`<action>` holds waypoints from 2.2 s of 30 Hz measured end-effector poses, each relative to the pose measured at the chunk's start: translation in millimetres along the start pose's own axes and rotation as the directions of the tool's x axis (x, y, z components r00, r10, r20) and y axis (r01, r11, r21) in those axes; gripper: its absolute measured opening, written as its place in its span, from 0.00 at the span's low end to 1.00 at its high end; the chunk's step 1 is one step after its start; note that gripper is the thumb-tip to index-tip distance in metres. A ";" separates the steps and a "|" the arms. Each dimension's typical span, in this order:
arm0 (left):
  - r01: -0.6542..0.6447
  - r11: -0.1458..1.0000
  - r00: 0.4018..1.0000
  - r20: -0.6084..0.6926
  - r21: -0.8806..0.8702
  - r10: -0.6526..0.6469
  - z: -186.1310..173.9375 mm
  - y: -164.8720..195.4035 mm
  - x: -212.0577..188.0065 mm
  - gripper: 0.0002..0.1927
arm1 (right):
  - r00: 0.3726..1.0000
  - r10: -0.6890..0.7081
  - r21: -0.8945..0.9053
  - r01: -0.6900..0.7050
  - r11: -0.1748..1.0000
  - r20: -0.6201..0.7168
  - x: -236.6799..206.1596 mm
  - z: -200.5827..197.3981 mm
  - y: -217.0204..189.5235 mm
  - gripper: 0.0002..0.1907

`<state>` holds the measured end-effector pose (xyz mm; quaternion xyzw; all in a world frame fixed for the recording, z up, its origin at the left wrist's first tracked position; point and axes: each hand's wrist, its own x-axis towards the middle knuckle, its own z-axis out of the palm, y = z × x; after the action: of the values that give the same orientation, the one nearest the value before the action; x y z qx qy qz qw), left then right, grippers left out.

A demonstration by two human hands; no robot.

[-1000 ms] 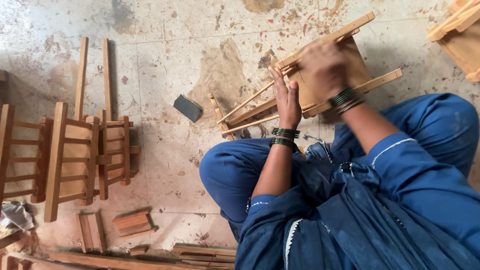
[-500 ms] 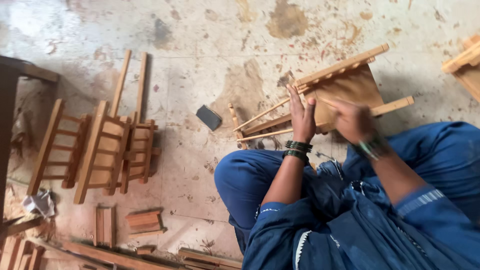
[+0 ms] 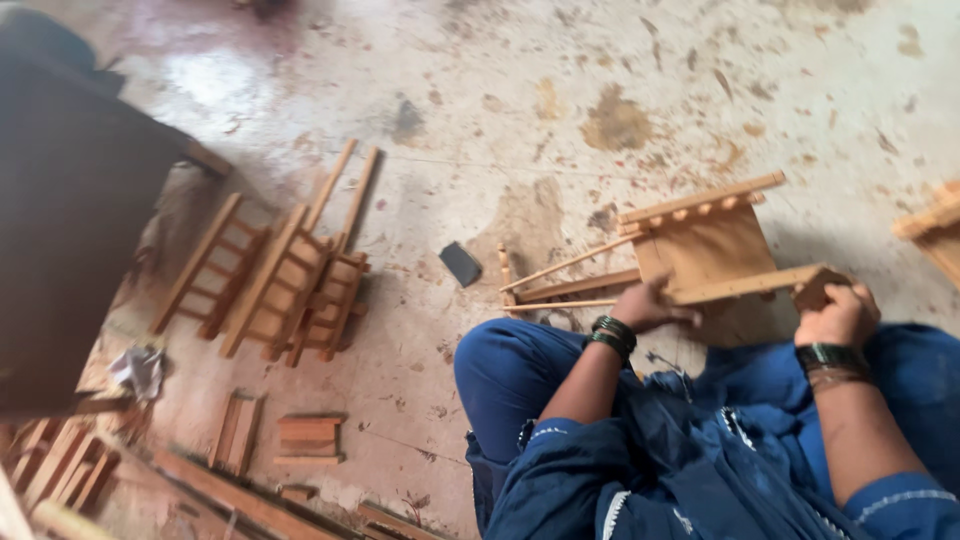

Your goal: The person sits on the workshop floor holding a small wooden chair frame and sands its surfaces and edges by hand with a sanding block, turning the frame over to reach different sides, then fits a wooden piece into the chair assembly and continues sanding.

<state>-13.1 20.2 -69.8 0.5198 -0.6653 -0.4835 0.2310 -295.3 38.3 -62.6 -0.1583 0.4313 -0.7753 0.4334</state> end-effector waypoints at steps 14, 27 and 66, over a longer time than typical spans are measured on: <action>-0.105 0.851 0.972 -0.235 -0.514 -0.022 -14.3 7.3 -4.3 0.15 | 0.957 0.220 0.044 -0.232 0.972 0.188 -10.1 7.4 -17.2 0.12; -0.305 0.685 0.901 -0.434 -0.662 -0.019 -53.4 27.8 -5.2 0.17 | 0.936 0.286 -0.110 -0.268 0.957 0.204 -38.4 -1.6 -18.2 0.12; -0.137 0.886 0.757 -0.623 -0.442 -0.194 -112.7 28.5 -15.5 0.50 | 0.284 0.047 -0.283 0.959 -0.029 0.958 -110.8 212.5 30.6 0.08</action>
<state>70.2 -11.3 6.4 0.5952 -0.3997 -0.4194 0.5569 -83.7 7.2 49.8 -0.8531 0.4371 -0.2849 0.0080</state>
